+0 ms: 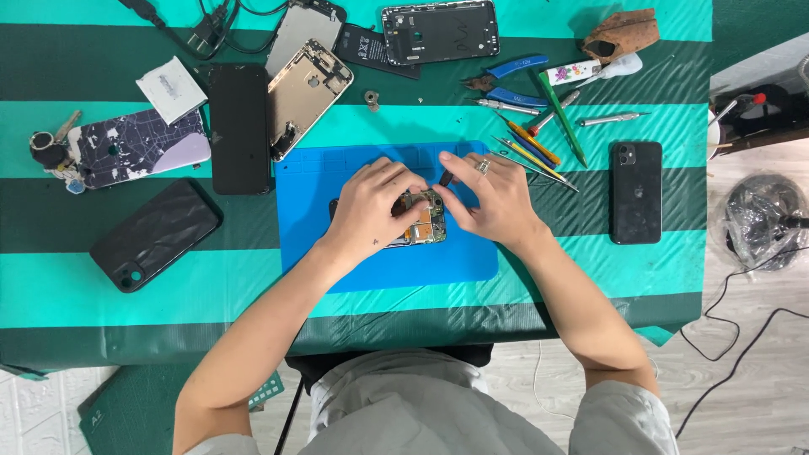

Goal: Repairing a mobile phone by connecting internal ribbon cables and using a screwdriver on the motherboard.

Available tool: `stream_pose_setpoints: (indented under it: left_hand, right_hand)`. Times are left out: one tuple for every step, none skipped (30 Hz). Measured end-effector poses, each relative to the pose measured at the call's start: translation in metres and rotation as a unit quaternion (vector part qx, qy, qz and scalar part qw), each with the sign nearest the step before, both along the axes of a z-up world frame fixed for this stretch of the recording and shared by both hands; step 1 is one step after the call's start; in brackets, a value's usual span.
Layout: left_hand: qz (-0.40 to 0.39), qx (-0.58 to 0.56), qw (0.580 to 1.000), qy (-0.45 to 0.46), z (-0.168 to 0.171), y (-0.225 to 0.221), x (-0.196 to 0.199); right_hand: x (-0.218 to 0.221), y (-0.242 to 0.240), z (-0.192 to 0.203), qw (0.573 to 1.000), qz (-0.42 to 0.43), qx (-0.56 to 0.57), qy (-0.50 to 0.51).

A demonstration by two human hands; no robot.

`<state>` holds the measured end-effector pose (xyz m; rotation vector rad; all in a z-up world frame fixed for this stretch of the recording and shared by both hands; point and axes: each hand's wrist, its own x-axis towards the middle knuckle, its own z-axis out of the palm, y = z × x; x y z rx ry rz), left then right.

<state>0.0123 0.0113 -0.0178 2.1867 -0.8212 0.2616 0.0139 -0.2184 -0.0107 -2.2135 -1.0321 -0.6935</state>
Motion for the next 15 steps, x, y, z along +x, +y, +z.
stream_pose_setpoints:
  left_hand:
    - [-0.001,0.0,1.0,0.001,-0.0015,-0.0004,-0.0001]
    - [-0.001,-0.003,1.0,-0.002,-0.0027,-0.0004,0.0005]
    - [-0.001,-0.006,1.0,-0.006,-0.0037,-0.0002,0.001]
    - [0.0,-0.005,1.0,-0.006,-0.0028,-0.0001,0.001]
    - [0.0,-0.006,1.0,-0.006,-0.002,0.0001,0.001]
    - [-0.002,-0.007,1.0,-0.005,-0.0017,-0.0006,0.0005]
    - [-0.003,-0.007,1.0,-0.005,-0.0022,-0.0008,0.0001]
    - [-0.001,-0.008,1.0,-0.006,-0.0022,-0.0007,0.0003]
    - [0.001,-0.01,1.0,-0.008,-0.0021,-0.0006,0.0005]
    - [0.001,-0.009,1.0,-0.008,-0.0019,-0.0004,0.0005]
    - [0.002,-0.009,1.0,-0.008,-0.0017,-0.0003,0.0004]
    - [0.001,-0.009,1.0,-0.008,-0.002,-0.0008,-0.0001]
    - [0.001,-0.009,1.0,-0.007,-0.0017,-0.001,-0.0004]
    - [0.001,-0.01,1.0,-0.006,-0.0011,-0.001,-0.0004]
    - [0.001,-0.011,1.0,-0.005,-0.0004,-0.0009,-0.0003]
  right_hand:
    - [0.0001,0.0,0.0006,1.0,-0.001,0.0,0.001]
    - [0.0008,0.0003,0.0015,1.0,0.004,-0.001,-0.001]
    - [0.0016,0.0009,0.0025,1.0,0.009,-0.001,-0.004]
    - [0.0023,0.0017,0.0035,1.0,0.01,-0.001,-0.004]
    - [0.0029,0.0026,0.0044,1.0,0.01,0.001,-0.005]
    - [0.0022,0.0026,0.005,1.0,0.009,0.003,-0.006]
    - [0.0016,0.0024,0.004,1.0,0.008,0.002,-0.006]
    - [0.0018,0.0023,0.0034,1.0,0.007,0.004,-0.003]
    - [0.0021,0.0023,0.003,1.0,0.006,0.005,0.0]
    - [0.0022,0.0021,0.003,1.0,0.007,0.005,0.0]
    - [0.0022,0.0018,0.003,1.0,0.007,0.005,0.001]
    - [0.0014,0.0008,0.0027,1.0,0.007,0.004,0.003]
    - [0.0014,0.0008,0.003,1.0,0.007,0.003,0.004]
    - [0.0017,0.0009,0.0034,1.0,0.008,0.004,0.008]
    - [0.0019,0.0012,0.004,1.0,0.009,0.005,0.012]
